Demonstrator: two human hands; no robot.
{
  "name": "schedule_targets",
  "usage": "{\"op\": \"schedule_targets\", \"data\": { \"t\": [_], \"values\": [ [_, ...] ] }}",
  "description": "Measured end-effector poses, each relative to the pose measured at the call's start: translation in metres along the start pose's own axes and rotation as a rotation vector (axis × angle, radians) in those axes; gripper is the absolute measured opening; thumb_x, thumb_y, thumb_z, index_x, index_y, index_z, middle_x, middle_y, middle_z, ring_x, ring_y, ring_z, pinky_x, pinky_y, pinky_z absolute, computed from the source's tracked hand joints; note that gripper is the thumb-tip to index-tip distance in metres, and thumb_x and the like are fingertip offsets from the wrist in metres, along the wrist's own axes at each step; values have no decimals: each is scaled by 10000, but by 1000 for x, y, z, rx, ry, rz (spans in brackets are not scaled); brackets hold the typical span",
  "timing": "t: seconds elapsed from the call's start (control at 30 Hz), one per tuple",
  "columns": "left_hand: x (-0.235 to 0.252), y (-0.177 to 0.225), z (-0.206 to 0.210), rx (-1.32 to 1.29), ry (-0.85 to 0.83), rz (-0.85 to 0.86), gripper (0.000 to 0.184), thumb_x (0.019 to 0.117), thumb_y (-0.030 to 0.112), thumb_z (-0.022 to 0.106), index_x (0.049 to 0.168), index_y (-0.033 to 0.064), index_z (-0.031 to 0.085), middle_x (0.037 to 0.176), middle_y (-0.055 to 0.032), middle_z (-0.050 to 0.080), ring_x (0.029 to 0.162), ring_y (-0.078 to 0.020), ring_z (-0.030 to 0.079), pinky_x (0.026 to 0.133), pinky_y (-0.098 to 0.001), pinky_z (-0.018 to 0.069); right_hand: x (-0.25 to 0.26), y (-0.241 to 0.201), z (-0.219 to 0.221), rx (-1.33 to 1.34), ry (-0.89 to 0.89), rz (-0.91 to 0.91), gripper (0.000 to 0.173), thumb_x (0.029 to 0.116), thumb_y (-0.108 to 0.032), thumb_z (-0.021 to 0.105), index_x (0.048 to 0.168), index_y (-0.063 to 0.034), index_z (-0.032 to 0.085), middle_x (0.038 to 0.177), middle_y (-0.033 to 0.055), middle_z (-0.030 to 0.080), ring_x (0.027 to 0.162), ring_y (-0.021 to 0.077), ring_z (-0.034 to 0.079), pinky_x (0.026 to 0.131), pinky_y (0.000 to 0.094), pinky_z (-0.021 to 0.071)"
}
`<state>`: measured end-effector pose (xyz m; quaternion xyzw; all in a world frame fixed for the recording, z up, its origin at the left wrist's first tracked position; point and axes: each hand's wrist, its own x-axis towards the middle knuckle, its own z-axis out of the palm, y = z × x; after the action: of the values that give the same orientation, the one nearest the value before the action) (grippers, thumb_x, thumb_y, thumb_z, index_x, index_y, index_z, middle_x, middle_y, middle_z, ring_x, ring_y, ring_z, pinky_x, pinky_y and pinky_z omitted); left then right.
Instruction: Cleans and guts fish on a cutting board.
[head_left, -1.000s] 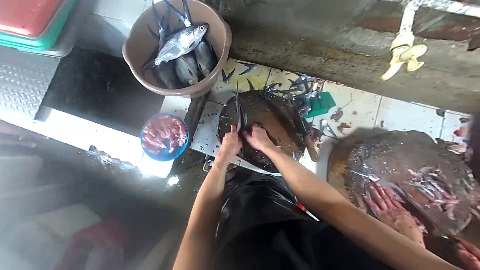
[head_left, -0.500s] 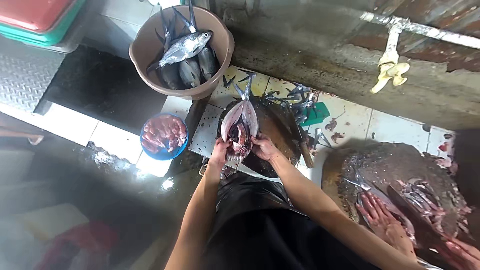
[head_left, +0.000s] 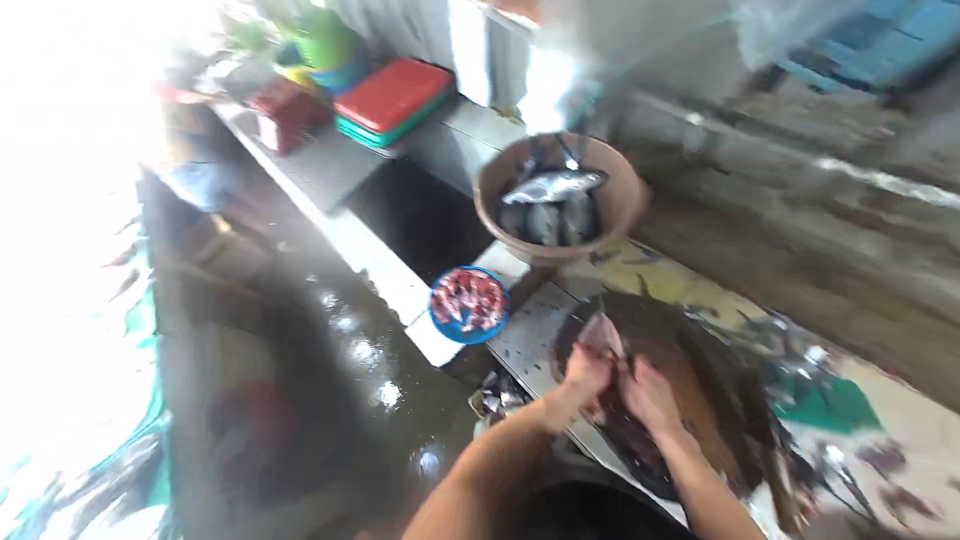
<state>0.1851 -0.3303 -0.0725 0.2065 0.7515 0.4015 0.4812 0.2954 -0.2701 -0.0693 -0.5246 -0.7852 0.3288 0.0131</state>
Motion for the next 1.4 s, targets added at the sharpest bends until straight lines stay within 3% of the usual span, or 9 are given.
{"op": "schedule_targets", "data": {
  "t": [0.2, 0.33, 0.5, 0.57, 0.67, 0.77, 0.9, 1.03, 1.4],
  "values": [
    [-10, 1, -5, -471, -92, -282, 503, 964, 411, 697, 1275, 28, 596, 1060, -172, 665, 892, -268, 649, 759, -483, 551, 2, 12, 7, 54, -9, -33, 522, 1067, -371, 528, 1315, 82, 612, 1272, 351, 632, 1252, 503, 588, 1079, 671, 424],
    [-12, -8, -11, -804, -45, -367, 407, 986, 389, 666, 1189, 40, 620, 999, -134, 658, 844, -239, 631, 723, -459, 543, 9, 18, 8, 43, -66, 6, 512, 1038, -366, 588, 1302, 71, 620, 1276, 349, 627, 1253, 498, 584, 1074, 670, 427],
    [7, -40, -45, -1140, 378, -177, 461, 1052, 476, 530, 792, 97, 514, 597, -13, 503, 509, -161, 537, 545, -368, 532, 10, 35, 6, 21, -64, 66, 490, 1023, -355, 610, 1281, 61, 627, 1270, 326, 636, 1249, 473, 593, 1060, 640, 451],
    [18, -47, -64, -926, 494, 98, 342, 1083, 270, 534, 924, -18, 629, 742, -90, 655, 666, -185, 665, 690, -375, 595, 9, 38, 9, 42, -50, 13, 478, 1017, -351, 611, 1260, 59, 637, 1232, 319, 654, 1209, 470, 619, 1034, 643, 470],
    [10, -38, -66, -158, 54, 483, 248, 1004, 107, 607, 1169, -33, 727, 1152, -168, 746, 1081, -250, 717, 1019, -462, 553, 3, 24, 13, 115, 11, -86, 440, 1021, -310, 597, 1229, 74, 648, 1184, 339, 657, 1168, 478, 629, 1024, 660, 461],
    [15, -32, -49, 324, -286, 603, 310, 954, 187, 708, 1158, -46, 718, 1134, -241, 720, 1104, -359, 687, 1012, -567, 514, 1, 14, 12, 185, 64, -107, 436, 1029, -305, 605, 1219, 85, 654, 1173, 346, 661, 1163, 488, 628, 1026, 668, 451],
    [23, -28, -47, 495, -448, 554, 313, 912, 202, 764, 1014, -89, 709, 1007, -264, 707, 982, -381, 687, 914, -581, 533, 3, 19, 6, 174, 51, -64, 457, 1021, -335, 607, 1224, 72, 660, 1194, 329, 666, 1184, 476, 625, 1033, 660, 453],
    [10, -7, -48, 628, -574, 463, 410, 924, 199, 766, 1176, -107, 663, 1184, -293, 667, 1150, -400, 638, 1034, -573, 479, 0, 26, 13, 164, 1, -49, 443, 1028, -323, 585, 1228, 64, 663, 1215, 320, 664, 1213, 468, 614, 1051, 653, 448],
    [-2, -16, -36, 770, -584, 445, 480, 943, 219, 747, 1217, -146, 601, 1220, -320, 636, 1174, -427, 623, 1027, -577, 482, -9, 31, 20, 220, -30, -68, 439, 1024, -315, 599, 1226, 68, 670, 1211, 321, 665, 1209, 455, 619, 1062, 640, 446]
  ]
}}
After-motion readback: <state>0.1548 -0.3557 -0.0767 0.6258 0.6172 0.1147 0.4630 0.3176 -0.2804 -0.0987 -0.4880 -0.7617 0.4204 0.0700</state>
